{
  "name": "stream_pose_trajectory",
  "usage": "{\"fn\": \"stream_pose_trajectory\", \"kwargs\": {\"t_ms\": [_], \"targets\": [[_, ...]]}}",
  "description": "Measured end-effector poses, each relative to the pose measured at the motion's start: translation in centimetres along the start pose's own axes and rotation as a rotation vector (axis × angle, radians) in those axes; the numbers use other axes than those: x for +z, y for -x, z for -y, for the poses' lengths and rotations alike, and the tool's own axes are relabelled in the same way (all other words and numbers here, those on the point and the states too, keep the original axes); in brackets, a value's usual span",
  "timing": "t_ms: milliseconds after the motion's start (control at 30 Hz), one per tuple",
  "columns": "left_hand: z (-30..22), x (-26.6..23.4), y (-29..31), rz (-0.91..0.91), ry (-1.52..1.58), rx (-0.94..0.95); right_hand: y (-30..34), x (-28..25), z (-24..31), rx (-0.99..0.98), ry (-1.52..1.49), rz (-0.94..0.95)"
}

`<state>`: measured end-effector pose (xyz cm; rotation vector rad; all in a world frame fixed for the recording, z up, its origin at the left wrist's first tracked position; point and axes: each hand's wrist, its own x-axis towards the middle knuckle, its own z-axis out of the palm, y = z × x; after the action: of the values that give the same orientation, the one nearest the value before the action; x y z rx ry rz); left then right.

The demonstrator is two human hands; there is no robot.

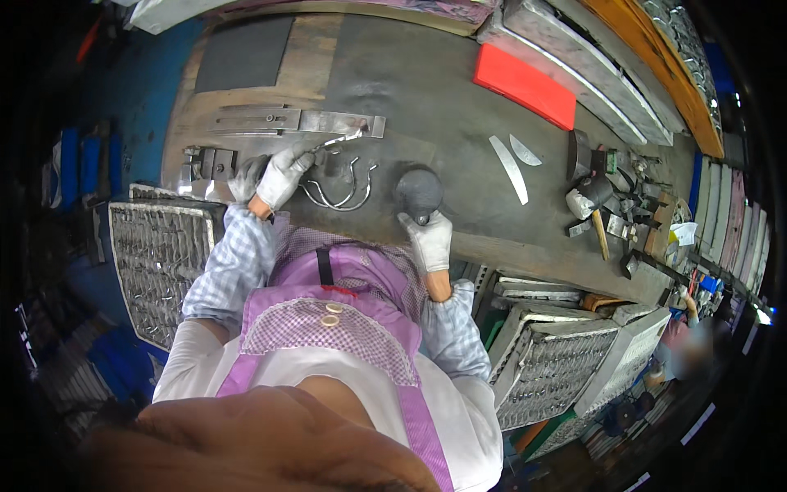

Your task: The person fits curved metal handle components into a jig by striking them with a rubber mallet, then organizes the assembled components in a tray.

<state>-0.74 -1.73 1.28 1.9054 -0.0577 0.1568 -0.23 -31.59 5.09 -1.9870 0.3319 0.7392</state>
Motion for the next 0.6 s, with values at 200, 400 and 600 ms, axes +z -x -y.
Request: {"fn": "stream_pose_trajectory", "kwargs": {"t_ms": [200,400,600], "targets": [[0.0,-0.8,1.2,0.071,0.33,-0.191,1.4,0.7,3.0,-0.95,0.351,-0.2],[-0.4,0.3,-0.6,0.027,-0.301,0.269,-0.2,2.2,-0.9,-0.542,-0.076,-0.077],[0.1,0.3,-1.7,0.274,-0.916,0.12,-1.6,0.8,-5.4,-0.144,0.357,-0.234]]}}
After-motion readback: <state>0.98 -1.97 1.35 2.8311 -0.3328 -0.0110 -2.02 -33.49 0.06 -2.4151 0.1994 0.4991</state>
